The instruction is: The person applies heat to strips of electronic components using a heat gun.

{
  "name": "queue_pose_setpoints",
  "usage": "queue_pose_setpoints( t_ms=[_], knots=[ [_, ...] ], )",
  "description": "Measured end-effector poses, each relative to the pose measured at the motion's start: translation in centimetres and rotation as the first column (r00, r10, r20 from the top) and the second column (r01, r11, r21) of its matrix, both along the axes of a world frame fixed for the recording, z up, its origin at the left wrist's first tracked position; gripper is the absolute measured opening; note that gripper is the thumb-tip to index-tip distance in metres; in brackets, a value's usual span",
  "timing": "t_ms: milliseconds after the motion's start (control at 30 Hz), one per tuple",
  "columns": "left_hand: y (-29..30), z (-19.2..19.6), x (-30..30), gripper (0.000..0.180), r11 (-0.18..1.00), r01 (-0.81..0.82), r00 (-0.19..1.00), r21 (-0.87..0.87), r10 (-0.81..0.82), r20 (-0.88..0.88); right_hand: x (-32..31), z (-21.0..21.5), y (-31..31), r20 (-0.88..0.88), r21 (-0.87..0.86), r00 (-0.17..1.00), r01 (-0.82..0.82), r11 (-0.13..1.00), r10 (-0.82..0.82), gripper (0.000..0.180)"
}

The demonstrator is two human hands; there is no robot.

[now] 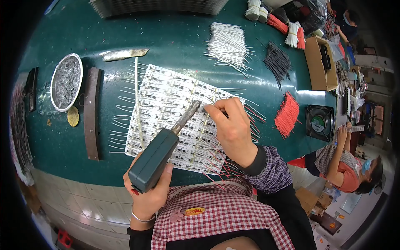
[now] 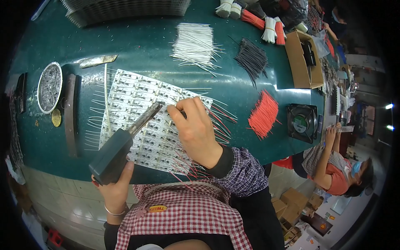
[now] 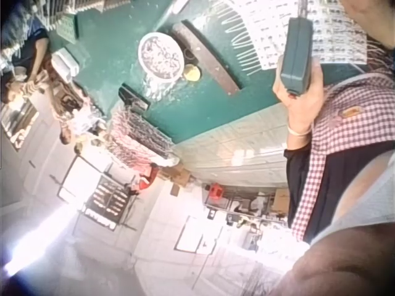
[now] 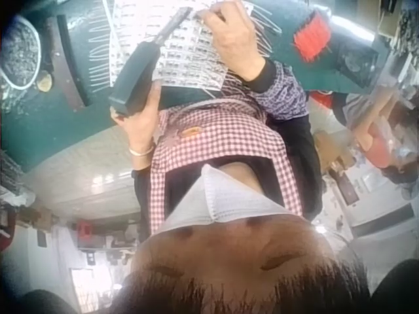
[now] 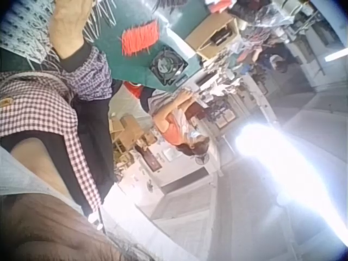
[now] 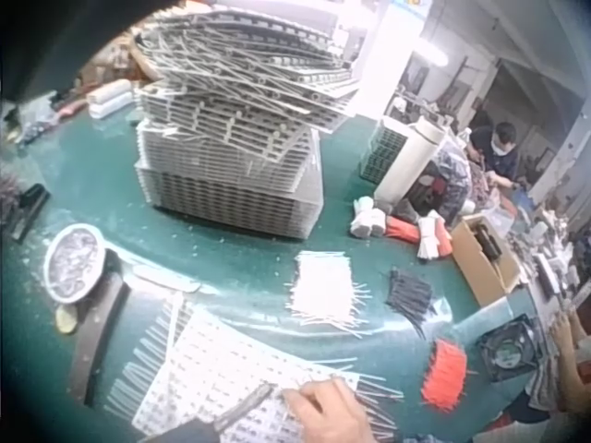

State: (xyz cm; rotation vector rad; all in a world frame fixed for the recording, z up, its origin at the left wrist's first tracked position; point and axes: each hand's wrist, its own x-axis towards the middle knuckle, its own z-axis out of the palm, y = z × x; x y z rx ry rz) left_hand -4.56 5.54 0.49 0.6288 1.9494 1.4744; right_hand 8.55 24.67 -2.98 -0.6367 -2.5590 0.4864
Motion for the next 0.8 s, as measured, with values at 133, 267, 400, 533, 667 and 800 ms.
queue_pose_setpoints(
  t_ms=[133, 267, 400, 533, 667, 800],
  knots=[
    [-0.2, -0.3, 0.0, 0.019, 1.0, -0.029, 0.999, -0.01, 0.029, -0.021, 0.0, -0.2, 0.0, -0.015, 0.022, 1.0, 0.003, 1.0, -0.003, 0.036],
    [-0.8, -0.4, 0.3, 0.021, 0.996, -0.076, 0.997, -0.052, 0.077, 0.03, 0.5, -0.6, 0.1, 0.002, 0.021, 0.999, -0.042, 0.999, 0.042, 0.036],
    [-1.2, -0.6, 0.5, 0.021, 0.993, -0.105, 0.994, -0.055, 0.103, -0.038, 0.6, -1.1, 0.2, -0.047, 0.024, 0.999, -0.028, 0.999, 0.029, 0.037],
    [-0.9, -0.1, 0.5, 0.021, 0.99, -0.121, 0.99, -0.071, 0.125, 0.059, 0.8, -1.3, 0.1, -0.11, 0.062, 0.994, 0.017, 0.998, -0.01, 0.033],
    [-1.3, -0.4, 0.6, 0.021, 0.994, -0.068, 0.996, -0.086, 0.063, -0.055, 0.8, -1.3, 0.1, -0.144, 0.068, 0.989, 0.026, 0.997, -0.016, 0.031],
    [-1.0, -0.8, 0.5, 0.021, 0.998, -0.036, 0.992, -0.044, 0.03, -0.119, 0.7, -1.2, 0.1, -0.127, 0.062, 0.992, 0.034, 0.997, -0.026, 0.031]
  ],
)
